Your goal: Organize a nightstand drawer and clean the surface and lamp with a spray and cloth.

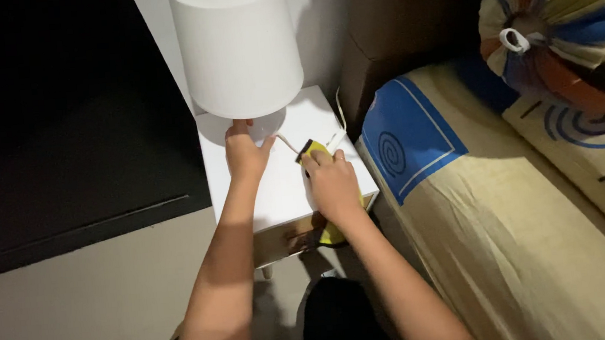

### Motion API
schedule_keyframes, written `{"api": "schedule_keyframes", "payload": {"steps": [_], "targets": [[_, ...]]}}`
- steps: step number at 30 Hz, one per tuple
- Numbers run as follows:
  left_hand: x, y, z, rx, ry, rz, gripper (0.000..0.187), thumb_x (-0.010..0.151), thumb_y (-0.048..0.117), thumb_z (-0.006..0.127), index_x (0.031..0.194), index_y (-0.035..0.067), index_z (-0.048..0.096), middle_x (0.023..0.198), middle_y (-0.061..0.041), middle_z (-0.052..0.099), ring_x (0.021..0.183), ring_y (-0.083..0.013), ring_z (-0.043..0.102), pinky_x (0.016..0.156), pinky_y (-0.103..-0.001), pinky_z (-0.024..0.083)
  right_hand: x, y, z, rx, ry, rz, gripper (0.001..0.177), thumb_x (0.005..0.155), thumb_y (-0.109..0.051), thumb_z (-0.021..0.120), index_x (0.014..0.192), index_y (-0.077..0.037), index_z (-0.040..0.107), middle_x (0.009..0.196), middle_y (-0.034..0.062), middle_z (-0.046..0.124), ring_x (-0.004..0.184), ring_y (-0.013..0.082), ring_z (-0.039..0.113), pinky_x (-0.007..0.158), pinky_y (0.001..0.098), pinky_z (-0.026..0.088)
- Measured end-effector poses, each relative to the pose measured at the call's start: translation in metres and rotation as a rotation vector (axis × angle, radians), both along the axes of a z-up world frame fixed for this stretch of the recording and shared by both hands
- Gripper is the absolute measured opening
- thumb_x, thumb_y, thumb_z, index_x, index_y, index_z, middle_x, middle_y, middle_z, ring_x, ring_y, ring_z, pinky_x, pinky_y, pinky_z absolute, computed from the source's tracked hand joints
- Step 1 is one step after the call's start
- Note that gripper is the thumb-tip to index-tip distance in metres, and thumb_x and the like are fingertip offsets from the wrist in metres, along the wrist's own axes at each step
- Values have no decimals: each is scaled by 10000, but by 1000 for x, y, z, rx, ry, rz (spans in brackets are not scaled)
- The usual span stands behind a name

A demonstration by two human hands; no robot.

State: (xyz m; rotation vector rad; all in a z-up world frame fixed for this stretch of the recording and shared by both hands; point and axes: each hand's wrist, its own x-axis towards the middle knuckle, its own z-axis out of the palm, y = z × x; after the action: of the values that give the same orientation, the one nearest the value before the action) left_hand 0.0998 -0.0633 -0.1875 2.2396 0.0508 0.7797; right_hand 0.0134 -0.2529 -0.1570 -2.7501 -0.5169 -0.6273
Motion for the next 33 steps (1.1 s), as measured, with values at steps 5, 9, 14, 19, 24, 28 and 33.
{"api": "schedule_keyframes", "payload": {"steps": [5, 9, 14, 19, 24, 28, 33], "targets": [[-2, 4, 1, 13, 36, -7, 583, 732, 202, 922, 1166, 76, 554, 1033, -134, 667, 1035, -397, 632, 842, -503, 523, 7, 0, 7, -63, 54, 6, 318, 847, -106, 624, 1134, -109, 763, 1169, 113, 719, 1041, 447, 621, 853, 486, 533], [2, 6, -3, -1, 57, 10, 543, 722, 200, 931, 1091, 72, 554, 990, -131, 669, 975, -391, 645, 814, -505, 520, 49, 26, -1, -28, 26, -34, 293, 950, -178, 608, 1191, -60, 725, 1204, 136, 704, 1120, 375, 644, 937, 469, 544], [3, 5, 0, 1, 66, 20, 527, 712, 139, 907, 1099, 58, 558, 971, -155, 659, 944, -391, 651, 788, -493, 526, 37, 36, 1, -79, -175, 194, 453, 860, -101, 584, 1297, -52, 691, 1233, 106, 704, 1049, 420, 612, 800, 477, 530], [-7, 2, 14, -40, 63, -4, 517, 710, 174, 935, 1054, 40, 573, 958, -147, 653, 915, -381, 654, 766, -491, 522, 1, -5, -16, -169, -129, 92, 397, 826, -92, 582, 1200, -72, 716, 1216, 80, 714, 1113, 424, 627, 819, 469, 545], [-16, -3, 28, -61, 107, -10, 458, 722, 145, 902, 1035, 37, 586, 971, -148, 653, 907, -361, 657, 762, -468, 535, -18, -39, 18, -134, 135, -155, 304, 899, -154, 608, 1165, -149, 753, 1188, 124, 712, 1082, 427, 668, 928, 486, 551], [-23, -37, 7, 297, -169, 211, 461, 687, 231, 903, 1005, 47, 623, 923, -126, 698, 1049, -413, 641, 945, -588, 466, -1, -44, 51, 180, -8, -279, 393, 878, -136, 614, 1256, -73, 699, 1253, 153, 697, 1025, 443, 653, 911, 495, 536], [-38, -92, 17, 90, -51, -81, 281, 748, 136, 853, 1001, 76, 744, 973, -190, 716, 1016, -392, 635, 871, -479, 504, 72, -37, -9, 303, -116, -152, 441, 887, -107, 567, 1310, -17, 654, 1313, 210, 649, 1060, 449, 647, 910, 505, 523]]}}
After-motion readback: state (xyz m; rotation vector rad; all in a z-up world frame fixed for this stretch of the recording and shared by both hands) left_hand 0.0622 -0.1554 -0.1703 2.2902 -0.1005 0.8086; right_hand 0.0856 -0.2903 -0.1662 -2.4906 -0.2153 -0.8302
